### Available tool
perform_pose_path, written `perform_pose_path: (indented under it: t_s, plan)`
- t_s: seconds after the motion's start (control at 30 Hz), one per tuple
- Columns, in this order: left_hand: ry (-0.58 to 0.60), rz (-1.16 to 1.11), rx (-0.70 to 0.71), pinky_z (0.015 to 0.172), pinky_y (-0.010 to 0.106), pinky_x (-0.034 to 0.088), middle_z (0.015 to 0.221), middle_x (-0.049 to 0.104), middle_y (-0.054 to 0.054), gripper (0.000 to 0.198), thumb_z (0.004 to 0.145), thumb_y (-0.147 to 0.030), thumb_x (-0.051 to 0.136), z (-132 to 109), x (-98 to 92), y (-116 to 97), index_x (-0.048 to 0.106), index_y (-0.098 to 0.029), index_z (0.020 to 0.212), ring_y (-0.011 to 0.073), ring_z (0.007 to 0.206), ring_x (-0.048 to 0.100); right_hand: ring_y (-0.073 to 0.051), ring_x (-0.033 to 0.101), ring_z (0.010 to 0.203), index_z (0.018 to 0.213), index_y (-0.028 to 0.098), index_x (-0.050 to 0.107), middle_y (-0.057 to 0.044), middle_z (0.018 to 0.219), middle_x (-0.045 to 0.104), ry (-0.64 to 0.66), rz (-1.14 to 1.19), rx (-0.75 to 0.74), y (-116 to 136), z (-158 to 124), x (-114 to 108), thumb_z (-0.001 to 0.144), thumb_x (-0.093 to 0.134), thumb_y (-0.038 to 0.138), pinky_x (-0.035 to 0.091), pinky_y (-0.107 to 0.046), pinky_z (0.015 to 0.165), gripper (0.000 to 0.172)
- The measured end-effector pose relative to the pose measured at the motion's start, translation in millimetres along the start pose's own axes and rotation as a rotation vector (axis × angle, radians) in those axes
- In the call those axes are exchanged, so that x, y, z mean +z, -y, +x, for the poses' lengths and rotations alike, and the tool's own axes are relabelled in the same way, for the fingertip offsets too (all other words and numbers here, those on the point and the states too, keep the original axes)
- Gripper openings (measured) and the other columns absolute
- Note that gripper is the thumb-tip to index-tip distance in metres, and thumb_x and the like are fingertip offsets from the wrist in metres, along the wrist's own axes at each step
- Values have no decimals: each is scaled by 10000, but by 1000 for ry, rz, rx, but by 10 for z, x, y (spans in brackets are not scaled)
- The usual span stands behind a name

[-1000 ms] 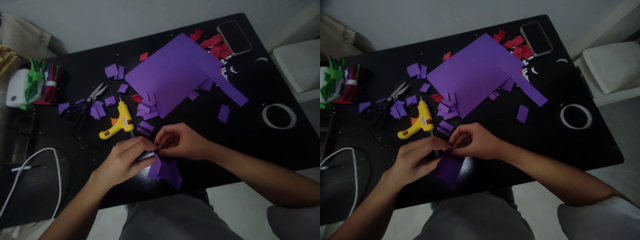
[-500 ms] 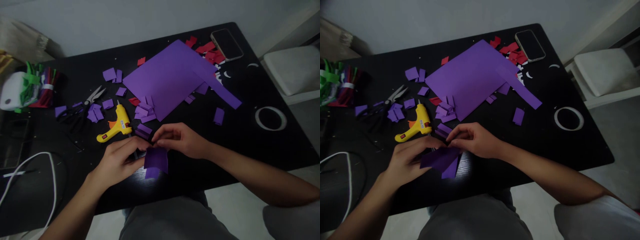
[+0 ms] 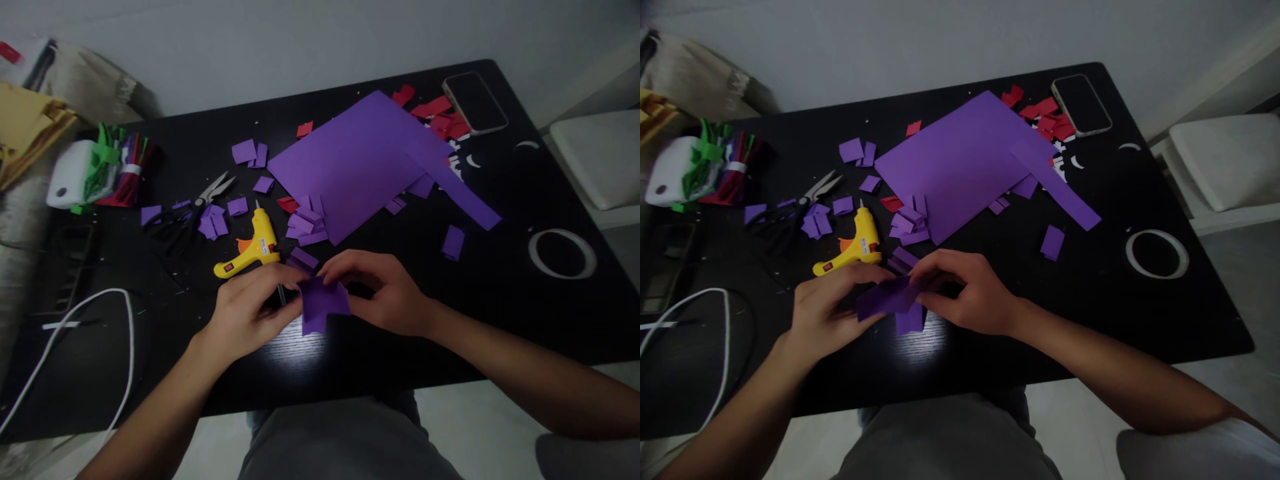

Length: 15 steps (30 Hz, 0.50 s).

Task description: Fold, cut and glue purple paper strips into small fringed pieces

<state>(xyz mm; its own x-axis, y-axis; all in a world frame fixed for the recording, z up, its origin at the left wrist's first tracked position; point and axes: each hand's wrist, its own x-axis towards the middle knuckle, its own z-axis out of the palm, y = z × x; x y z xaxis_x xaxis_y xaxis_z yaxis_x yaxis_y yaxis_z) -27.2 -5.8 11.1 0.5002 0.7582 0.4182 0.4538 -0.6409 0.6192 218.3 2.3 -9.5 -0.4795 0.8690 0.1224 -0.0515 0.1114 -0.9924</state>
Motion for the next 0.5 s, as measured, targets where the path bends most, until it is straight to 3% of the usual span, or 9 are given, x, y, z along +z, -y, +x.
perform_pose_path:
  t_s: [0.23,0.5]
  plan:
    - [65,-70,31,878,262,612,1016,758,84,167,934,-111,718,24,1,5,688,-155,1093,164,960,751,-172,788,954,976,181,779,-64,1040,808,-24,-164,-110,1,-1,-8,827,734,1,633,-264,838,238]
    - [48,-92,-1,787,240,620,930,774,55,118,930,-112,733,10,7,3,670,-172,1009,152,869,766,-156,793,845,961,177,777,-45,968,818,-46,-150,-73,-2,-22,8,834,824,115,645,-240,767,149]
